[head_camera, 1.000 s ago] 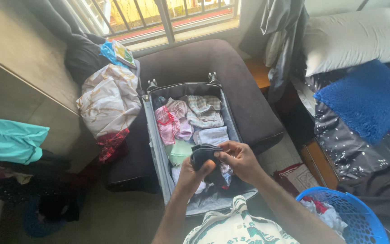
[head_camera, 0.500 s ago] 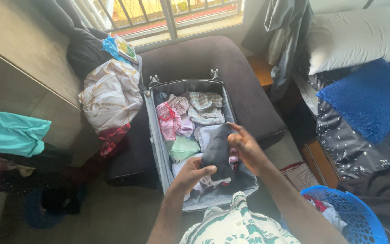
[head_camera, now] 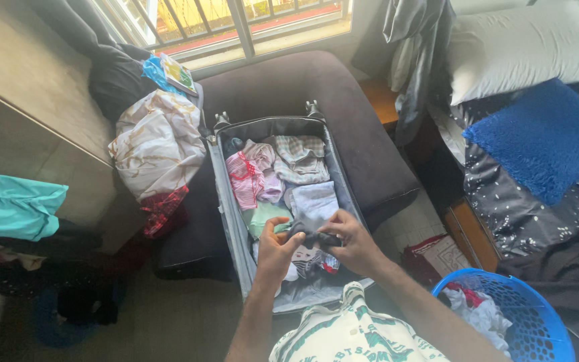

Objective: The person takes various clothing items from a blue laundry basket, unfolds them, and folds them by hand. The folded items are then placed into an open suitcase on a sofa.

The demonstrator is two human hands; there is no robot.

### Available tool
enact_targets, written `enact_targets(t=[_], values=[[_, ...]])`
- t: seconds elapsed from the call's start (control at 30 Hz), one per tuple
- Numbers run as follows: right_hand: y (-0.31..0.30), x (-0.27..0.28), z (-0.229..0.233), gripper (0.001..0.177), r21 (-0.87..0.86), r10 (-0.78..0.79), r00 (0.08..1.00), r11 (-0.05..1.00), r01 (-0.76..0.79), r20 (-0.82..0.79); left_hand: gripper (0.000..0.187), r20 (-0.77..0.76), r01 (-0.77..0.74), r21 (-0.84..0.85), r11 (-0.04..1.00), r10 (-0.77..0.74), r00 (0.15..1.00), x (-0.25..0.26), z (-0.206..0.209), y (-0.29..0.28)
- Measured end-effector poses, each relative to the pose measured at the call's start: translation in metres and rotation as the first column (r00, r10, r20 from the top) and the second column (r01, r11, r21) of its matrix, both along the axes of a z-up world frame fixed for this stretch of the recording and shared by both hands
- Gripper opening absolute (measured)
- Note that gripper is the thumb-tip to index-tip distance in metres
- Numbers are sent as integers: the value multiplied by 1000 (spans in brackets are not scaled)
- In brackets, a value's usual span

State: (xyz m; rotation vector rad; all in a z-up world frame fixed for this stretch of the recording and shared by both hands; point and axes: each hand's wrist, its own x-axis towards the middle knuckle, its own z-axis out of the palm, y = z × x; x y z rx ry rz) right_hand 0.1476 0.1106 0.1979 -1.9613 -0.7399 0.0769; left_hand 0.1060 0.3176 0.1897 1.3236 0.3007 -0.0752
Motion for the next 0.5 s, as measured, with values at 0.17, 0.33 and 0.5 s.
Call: enact_targets(t=[0.17, 0.33, 0.5], values=[[-4, 13, -18, 25, 417, 261, 742, 908, 28, -618, 85, 194, 13, 489, 872, -123, 973, -6, 1, 14], [4, 16, -38, 29, 435, 233, 511, 841, 322, -828, 57, 18, 401, -362, 841, -424, 906, -15, -38, 24], [1, -6, -83, 40, 330, 173, 375, 852, 407, -911, 50, -196, 215, -410, 886, -316, 928, -33, -89, 0]])
